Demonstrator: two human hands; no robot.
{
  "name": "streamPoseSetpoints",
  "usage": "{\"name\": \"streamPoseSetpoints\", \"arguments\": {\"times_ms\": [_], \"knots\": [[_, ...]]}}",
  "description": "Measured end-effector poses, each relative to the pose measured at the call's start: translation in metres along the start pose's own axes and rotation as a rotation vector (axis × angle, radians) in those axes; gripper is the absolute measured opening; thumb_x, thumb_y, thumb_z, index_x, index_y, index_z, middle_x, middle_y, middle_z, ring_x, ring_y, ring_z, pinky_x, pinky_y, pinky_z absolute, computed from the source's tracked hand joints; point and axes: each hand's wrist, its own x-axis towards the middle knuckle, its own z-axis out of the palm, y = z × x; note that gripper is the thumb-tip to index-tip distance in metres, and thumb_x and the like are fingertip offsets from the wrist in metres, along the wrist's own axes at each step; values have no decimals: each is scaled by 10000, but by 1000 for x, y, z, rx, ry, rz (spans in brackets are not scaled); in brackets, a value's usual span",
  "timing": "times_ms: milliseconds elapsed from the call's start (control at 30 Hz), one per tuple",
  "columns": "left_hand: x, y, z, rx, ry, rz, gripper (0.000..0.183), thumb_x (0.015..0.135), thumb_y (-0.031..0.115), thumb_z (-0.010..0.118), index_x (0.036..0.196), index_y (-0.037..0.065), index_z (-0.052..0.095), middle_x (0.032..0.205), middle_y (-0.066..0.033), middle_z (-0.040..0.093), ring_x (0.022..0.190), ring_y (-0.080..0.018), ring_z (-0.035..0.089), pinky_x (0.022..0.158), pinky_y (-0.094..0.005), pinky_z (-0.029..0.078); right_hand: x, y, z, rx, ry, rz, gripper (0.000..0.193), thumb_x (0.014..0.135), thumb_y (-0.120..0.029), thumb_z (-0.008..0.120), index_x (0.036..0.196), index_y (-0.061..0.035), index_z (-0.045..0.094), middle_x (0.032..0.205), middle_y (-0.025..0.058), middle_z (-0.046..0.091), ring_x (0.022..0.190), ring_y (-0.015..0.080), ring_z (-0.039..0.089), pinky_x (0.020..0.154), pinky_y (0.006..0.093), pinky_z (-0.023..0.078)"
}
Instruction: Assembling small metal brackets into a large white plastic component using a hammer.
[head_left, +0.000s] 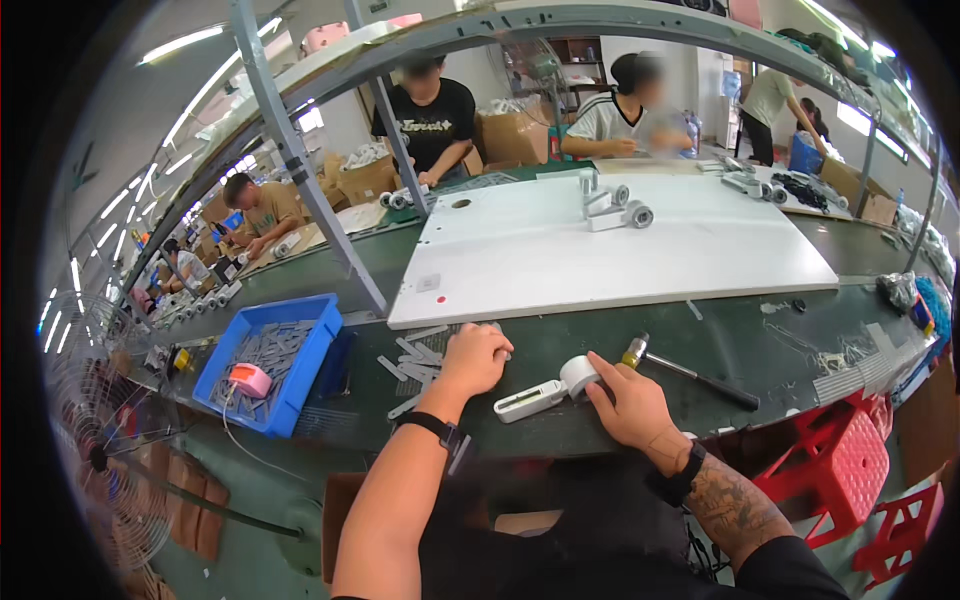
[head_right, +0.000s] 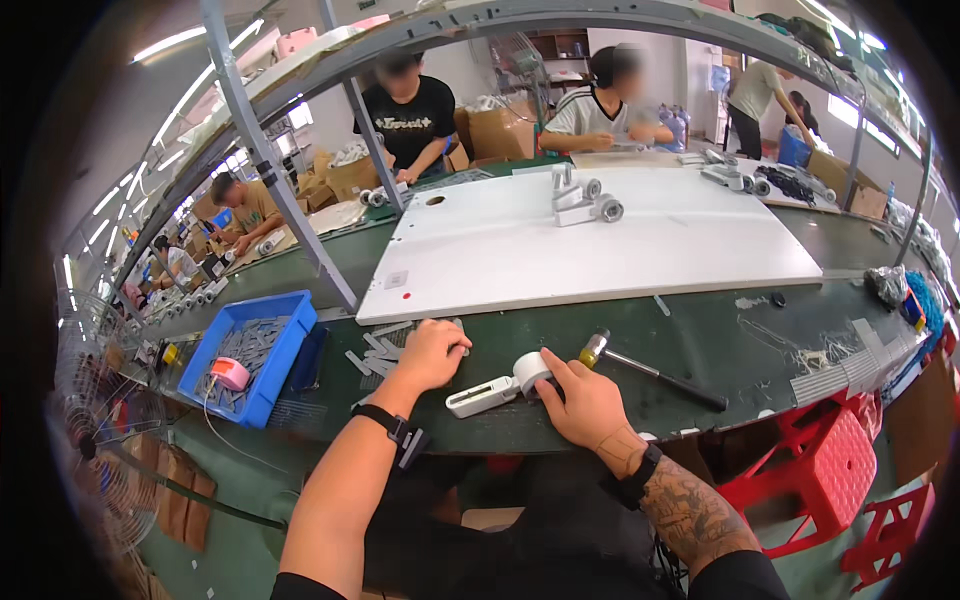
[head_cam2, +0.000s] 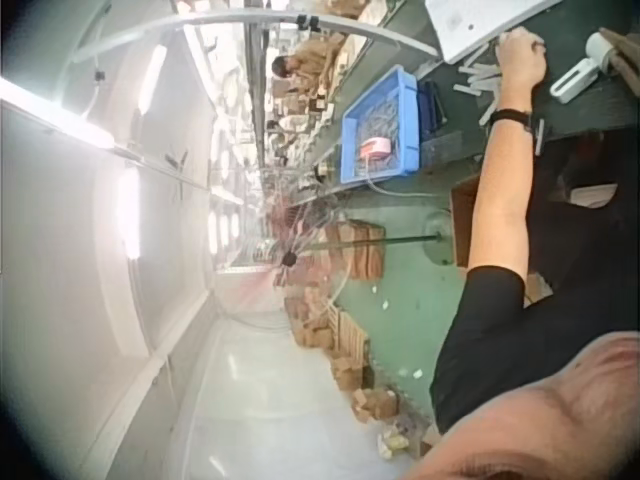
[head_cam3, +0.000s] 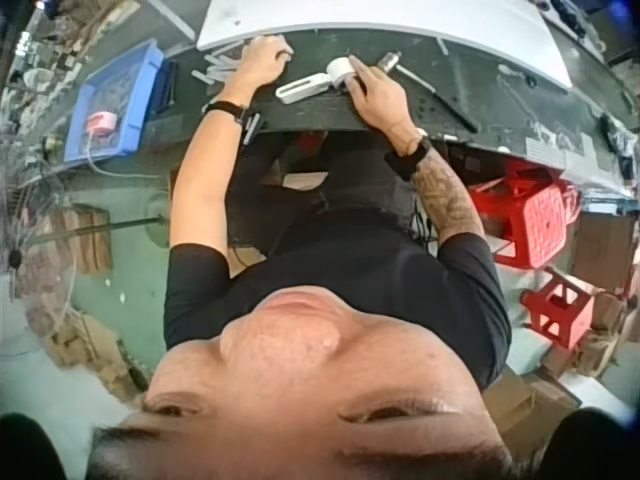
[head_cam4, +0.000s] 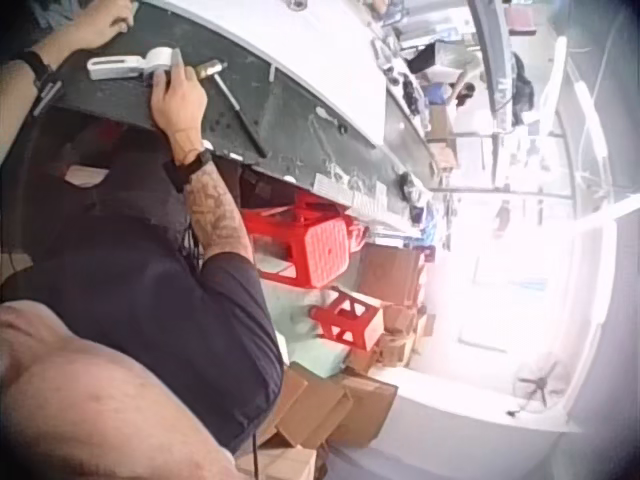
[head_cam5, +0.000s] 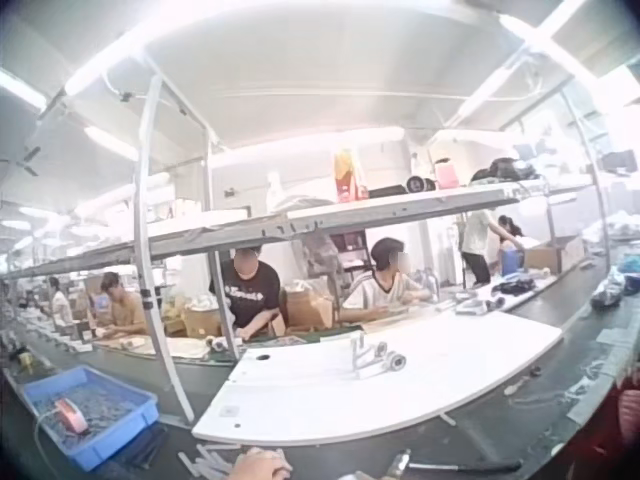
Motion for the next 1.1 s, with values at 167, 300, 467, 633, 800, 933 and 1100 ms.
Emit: {"name": "streamPoseSetpoints", "arguments": {"times_ms": [167,300,467,633,800,933,1100], "knots": [[-6,-7,-1,23,61,50,192,933,117,701,1002,191,865,1135,-2,802,1188,-325,667,994,-502,530,1,-2,-2,-7,-1,-6,532,1063,-346,697,1527,-91,643,977,128,713,826,369,734,716,485,598],[-7,10,-10,78,4,69,134,912,174,811,1028,204,871,1141,-9,794,1218,-309,661,1022,-487,526,0,1,1,-14,19,-37,548,1051,-352,711,1528,-90,642,972,130,713,820,367,735,714,478,602],[-4,26,-1,72,72,100,128,955,201,798,1067,205,860,1133,-5,797,1227,-284,663,1031,-480,504,1,1,2,-20,18,-41,552,1043,-345,721,1528,-92,645,965,130,714,808,362,736,705,472,600],[-8,47,-12,-51,242,123,161,997,185,762,1139,136,821,1041,-22,791,1164,-274,675,1040,-482,478,-1,-4,-4,-9,-5,-28,581,1031,-367,736,1532,-90,637,966,129,717,811,364,737,710,473,603],[-31,79,-40,-265,215,69,189,995,148,750,1164,105,823,990,-49,780,1084,-293,680,957,-445,523,-2,-1,-5,-31,-27,-13,625,1010,-403,759,1530,-81,632,980,130,719,814,364,740,715,474,606],[-56,83,-23,-312,210,197,148,983,110,745,1100,72,828,936,-85,755,972,-314,673,916,-435,536,0,-1,-1,-38,-5,-29,616,1015,-398,757,1528,-80,629,988,133,714,821,365,739,720,469,607],[-62,92,-3,-359,238,173,150,981,125,757,1103,73,826,931,-92,740,991,-330,666,905,-444,534,0,-4,-4,-33,-34,-3,608,1025,-365,751,1558,-109,608,1012,137,705,885,375,732,757,475,591]]}}
